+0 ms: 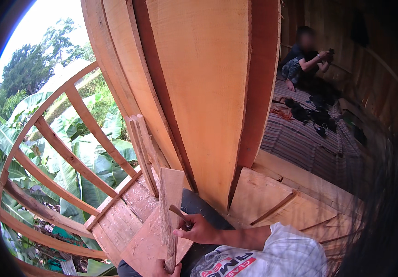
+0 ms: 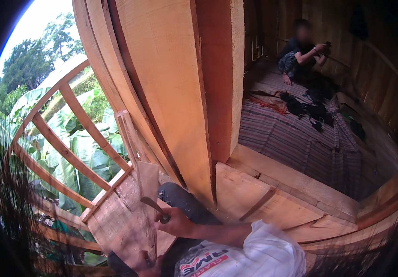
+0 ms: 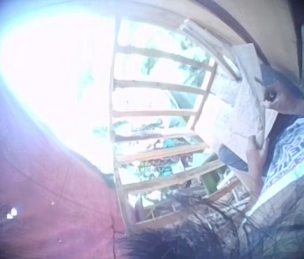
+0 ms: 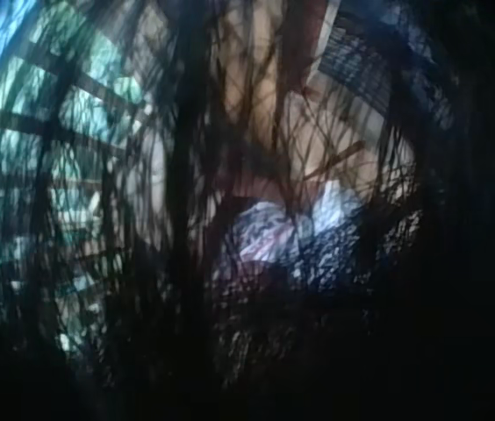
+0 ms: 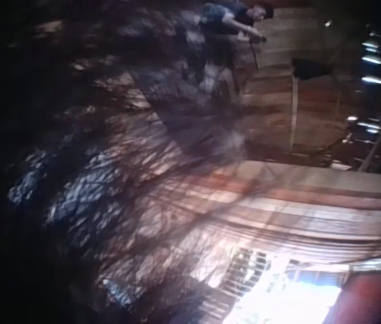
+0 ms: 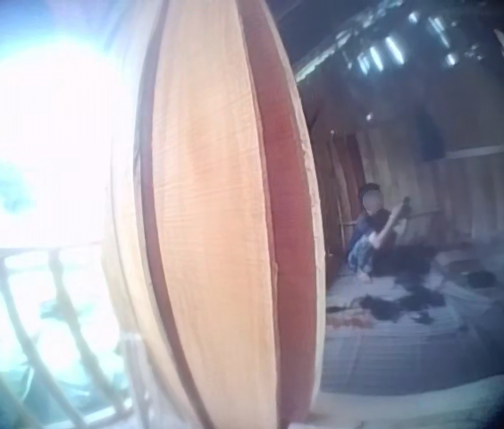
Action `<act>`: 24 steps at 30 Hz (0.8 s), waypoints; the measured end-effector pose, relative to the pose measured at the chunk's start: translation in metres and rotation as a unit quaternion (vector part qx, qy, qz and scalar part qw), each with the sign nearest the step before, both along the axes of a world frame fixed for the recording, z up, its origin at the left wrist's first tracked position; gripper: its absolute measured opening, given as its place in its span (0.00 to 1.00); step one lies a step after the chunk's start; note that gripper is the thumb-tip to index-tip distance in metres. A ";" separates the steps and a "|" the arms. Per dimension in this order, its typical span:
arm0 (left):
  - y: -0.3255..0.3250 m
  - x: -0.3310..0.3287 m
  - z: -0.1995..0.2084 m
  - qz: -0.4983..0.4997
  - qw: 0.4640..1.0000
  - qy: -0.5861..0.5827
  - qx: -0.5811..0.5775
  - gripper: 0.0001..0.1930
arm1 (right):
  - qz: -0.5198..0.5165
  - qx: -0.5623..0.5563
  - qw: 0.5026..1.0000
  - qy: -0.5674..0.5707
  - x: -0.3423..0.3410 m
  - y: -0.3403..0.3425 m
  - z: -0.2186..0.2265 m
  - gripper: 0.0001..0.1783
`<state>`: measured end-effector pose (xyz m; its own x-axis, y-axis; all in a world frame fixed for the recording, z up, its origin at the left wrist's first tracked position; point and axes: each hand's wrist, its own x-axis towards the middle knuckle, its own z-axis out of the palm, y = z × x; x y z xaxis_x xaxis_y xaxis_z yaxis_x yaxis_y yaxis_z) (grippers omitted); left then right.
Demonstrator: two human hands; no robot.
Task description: The person sits on the floor of a wooden structure and uses a curved knife to shave and smooth a long piece of wood. They repeatedly scrape the surface of the wood, creating shavings, and occasionally pause to inspect the piece or look around the room.
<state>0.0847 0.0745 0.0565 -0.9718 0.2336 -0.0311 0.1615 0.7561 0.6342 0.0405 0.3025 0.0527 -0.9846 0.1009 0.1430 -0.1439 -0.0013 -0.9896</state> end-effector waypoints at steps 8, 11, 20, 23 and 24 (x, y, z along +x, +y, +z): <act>0.021 -0.009 -0.005 -0.011 0.999 -0.011 0.046 0.18 | 0.014 -0.035 0.999 0.010 0.008 0.009 0.004 0.15; 0.026 -0.007 0.000 0.002 0.998 -0.022 0.065 0.16 | 0.017 0.020 1.000 0.009 0.003 0.015 -0.004 0.17; 0.011 -0.003 0.013 0.033 0.994 0.074 0.076 0.15 | -0.079 0.308 0.946 0.068 -0.013 0.063 0.019 0.25; -0.003 0.005 0.016 0.062 0.990 0.072 0.108 0.16 | -0.142 0.322 0.930 0.107 -0.023 0.067 0.030 0.25; -0.007 0.008 0.016 0.075 0.988 0.066 0.119 0.16 | -0.100 0.354 0.921 0.125 -0.021 0.059 0.029 0.25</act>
<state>0.0927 0.0671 0.0722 -0.9879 0.0731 0.1364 0.1525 0.6101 0.7775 0.0198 0.3610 0.0820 -0.8839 0.0705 0.4624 -0.2949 0.6833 -0.6679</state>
